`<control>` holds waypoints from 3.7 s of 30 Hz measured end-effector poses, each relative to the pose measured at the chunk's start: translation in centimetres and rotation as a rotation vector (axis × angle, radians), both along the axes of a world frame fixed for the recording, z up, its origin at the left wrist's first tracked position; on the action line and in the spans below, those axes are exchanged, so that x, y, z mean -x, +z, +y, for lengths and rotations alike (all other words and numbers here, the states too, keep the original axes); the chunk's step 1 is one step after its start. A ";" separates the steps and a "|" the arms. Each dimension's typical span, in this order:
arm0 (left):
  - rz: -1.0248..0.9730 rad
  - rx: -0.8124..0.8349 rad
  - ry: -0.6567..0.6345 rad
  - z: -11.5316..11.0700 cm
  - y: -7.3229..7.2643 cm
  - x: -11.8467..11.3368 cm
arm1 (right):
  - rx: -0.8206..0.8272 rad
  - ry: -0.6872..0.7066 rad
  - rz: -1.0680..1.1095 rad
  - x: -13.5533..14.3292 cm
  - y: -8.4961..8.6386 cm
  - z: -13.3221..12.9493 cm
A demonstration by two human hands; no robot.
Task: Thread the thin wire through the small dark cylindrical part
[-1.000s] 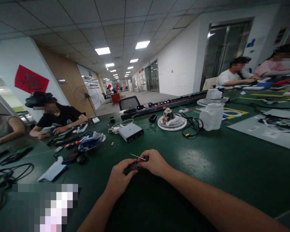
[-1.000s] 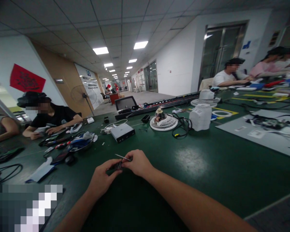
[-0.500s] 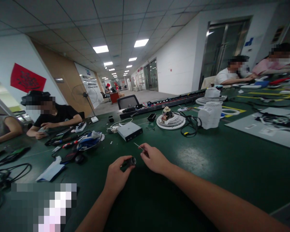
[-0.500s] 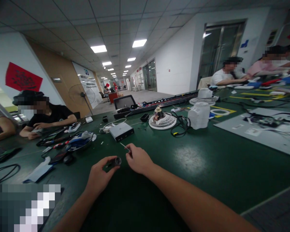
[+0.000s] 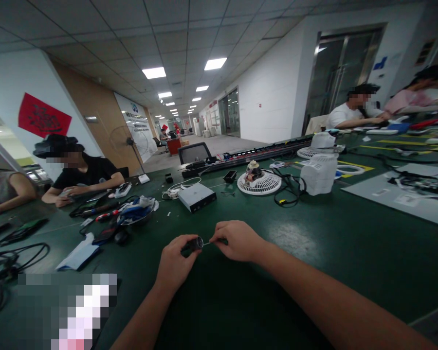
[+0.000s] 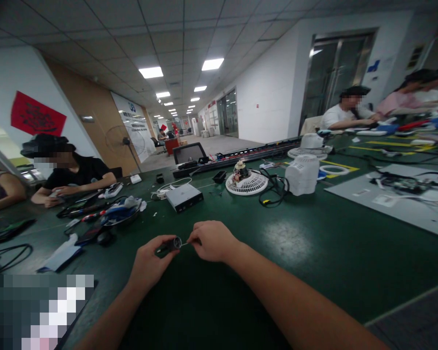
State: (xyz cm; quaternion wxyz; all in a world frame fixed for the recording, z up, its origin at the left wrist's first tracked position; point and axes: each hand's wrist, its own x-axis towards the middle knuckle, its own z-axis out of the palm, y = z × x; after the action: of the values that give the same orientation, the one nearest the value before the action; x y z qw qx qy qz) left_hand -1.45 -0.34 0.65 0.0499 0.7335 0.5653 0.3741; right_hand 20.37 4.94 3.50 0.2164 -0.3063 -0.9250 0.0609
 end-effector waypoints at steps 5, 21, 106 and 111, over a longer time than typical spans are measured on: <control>0.023 0.012 -0.044 0.0 0.2 0.0 | 0.019 -0.069 0.012 0.4 -0.1 -0.2; 0.073 0.046 -0.036 -0.1 0.4 -0.2 | 0.214 -0.287 -0.082 0.9 0.1 -0.3; -0.176 0.097 -0.137 -0.8 0.1 -1.0 | 0.524 -0.075 0.455 2.2 -2.6 0.5; -0.170 0.103 -0.141 -0.9 0.1 -0.8 | 0.818 -0.068 0.529 2.1 -2.5 0.9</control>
State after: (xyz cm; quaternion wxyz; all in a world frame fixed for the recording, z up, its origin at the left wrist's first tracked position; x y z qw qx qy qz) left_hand -0.65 -1.24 0.72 0.1612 0.7336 0.5245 0.4009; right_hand 18.25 5.88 0.96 0.3077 -0.3702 -0.7281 0.4879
